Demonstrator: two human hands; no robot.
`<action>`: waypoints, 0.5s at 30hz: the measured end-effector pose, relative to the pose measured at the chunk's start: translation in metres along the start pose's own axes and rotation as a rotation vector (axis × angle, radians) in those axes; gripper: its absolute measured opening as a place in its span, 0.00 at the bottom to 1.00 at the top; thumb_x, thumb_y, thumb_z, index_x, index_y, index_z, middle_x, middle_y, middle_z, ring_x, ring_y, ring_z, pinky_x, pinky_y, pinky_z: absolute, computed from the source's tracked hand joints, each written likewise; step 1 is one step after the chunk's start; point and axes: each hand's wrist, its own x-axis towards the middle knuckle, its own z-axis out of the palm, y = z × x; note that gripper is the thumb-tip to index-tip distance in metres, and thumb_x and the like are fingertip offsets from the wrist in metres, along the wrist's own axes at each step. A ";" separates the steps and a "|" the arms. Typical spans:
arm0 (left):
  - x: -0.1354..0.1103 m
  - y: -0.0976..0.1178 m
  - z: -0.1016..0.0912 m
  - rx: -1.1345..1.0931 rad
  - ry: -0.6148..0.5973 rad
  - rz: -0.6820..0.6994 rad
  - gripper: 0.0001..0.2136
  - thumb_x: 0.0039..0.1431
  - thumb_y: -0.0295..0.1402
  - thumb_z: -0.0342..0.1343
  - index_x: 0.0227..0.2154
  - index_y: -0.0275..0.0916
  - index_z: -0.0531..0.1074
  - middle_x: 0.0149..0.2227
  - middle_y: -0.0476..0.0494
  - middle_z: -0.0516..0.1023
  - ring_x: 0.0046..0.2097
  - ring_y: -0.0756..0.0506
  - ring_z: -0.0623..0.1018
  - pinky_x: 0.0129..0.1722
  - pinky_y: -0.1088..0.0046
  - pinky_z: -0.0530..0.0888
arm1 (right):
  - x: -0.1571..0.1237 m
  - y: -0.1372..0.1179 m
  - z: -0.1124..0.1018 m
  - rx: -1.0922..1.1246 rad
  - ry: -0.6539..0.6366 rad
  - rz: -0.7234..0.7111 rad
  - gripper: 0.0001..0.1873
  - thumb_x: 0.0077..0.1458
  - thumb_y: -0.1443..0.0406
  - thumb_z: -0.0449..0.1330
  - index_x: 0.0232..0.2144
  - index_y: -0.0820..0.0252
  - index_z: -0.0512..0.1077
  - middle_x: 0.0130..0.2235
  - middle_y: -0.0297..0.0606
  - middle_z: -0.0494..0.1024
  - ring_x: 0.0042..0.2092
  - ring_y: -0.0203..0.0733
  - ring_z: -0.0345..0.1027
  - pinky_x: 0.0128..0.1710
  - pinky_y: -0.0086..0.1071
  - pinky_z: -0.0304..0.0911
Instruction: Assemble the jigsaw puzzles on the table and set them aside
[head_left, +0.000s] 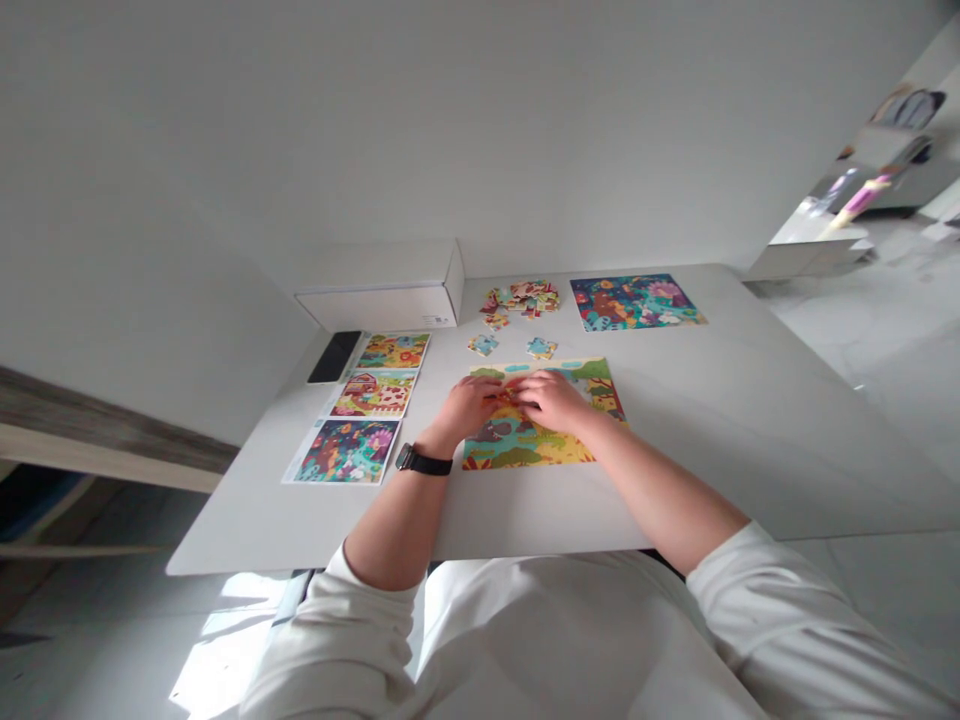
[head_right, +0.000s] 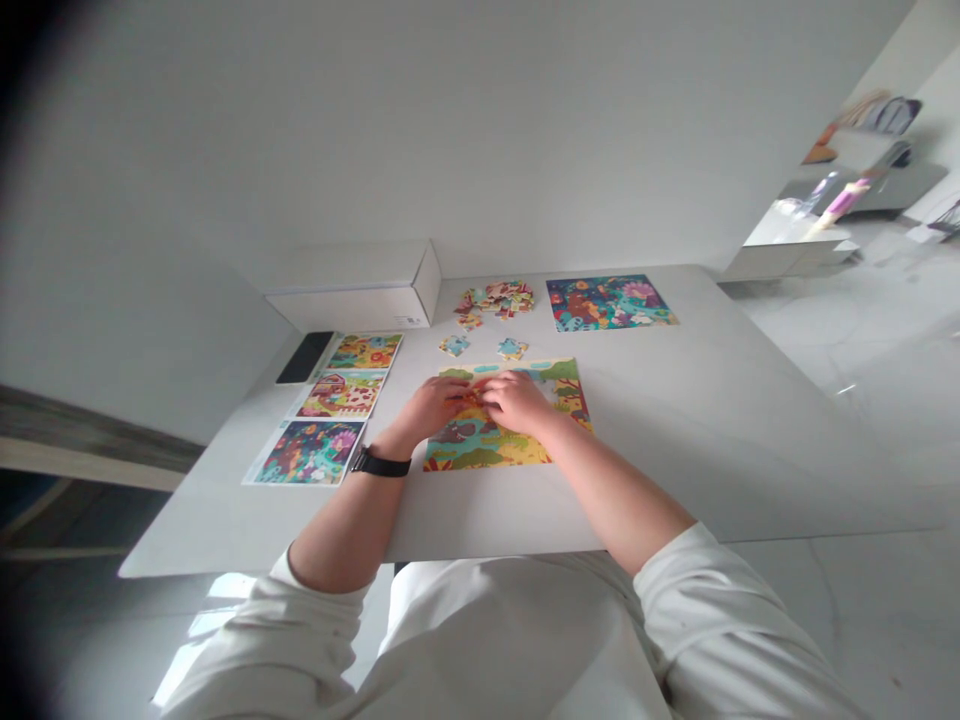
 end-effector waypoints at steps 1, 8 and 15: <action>0.000 -0.001 0.000 -0.005 -0.003 0.001 0.15 0.64 0.27 0.61 0.50 0.45 0.87 0.57 0.42 0.86 0.59 0.38 0.83 0.67 0.56 0.76 | 0.000 0.000 0.001 -0.007 -0.004 0.003 0.11 0.64 0.67 0.67 0.46 0.52 0.87 0.55 0.41 0.87 0.58 0.53 0.75 0.63 0.50 0.67; 0.001 -0.005 0.004 -0.051 0.015 -0.003 0.16 0.63 0.26 0.60 0.49 0.44 0.87 0.56 0.41 0.86 0.59 0.38 0.83 0.68 0.56 0.75 | -0.001 -0.002 -0.017 0.040 0.008 0.013 0.10 0.64 0.67 0.68 0.46 0.53 0.87 0.57 0.42 0.85 0.60 0.53 0.75 0.66 0.51 0.67; 0.001 -0.004 0.006 -0.075 0.015 -0.021 0.16 0.65 0.29 0.57 0.50 0.46 0.86 0.57 0.43 0.85 0.59 0.40 0.82 0.67 0.55 0.76 | -0.023 0.030 -0.104 0.051 0.353 0.241 0.17 0.72 0.58 0.61 0.58 0.49 0.82 0.62 0.42 0.79 0.65 0.55 0.71 0.72 0.58 0.61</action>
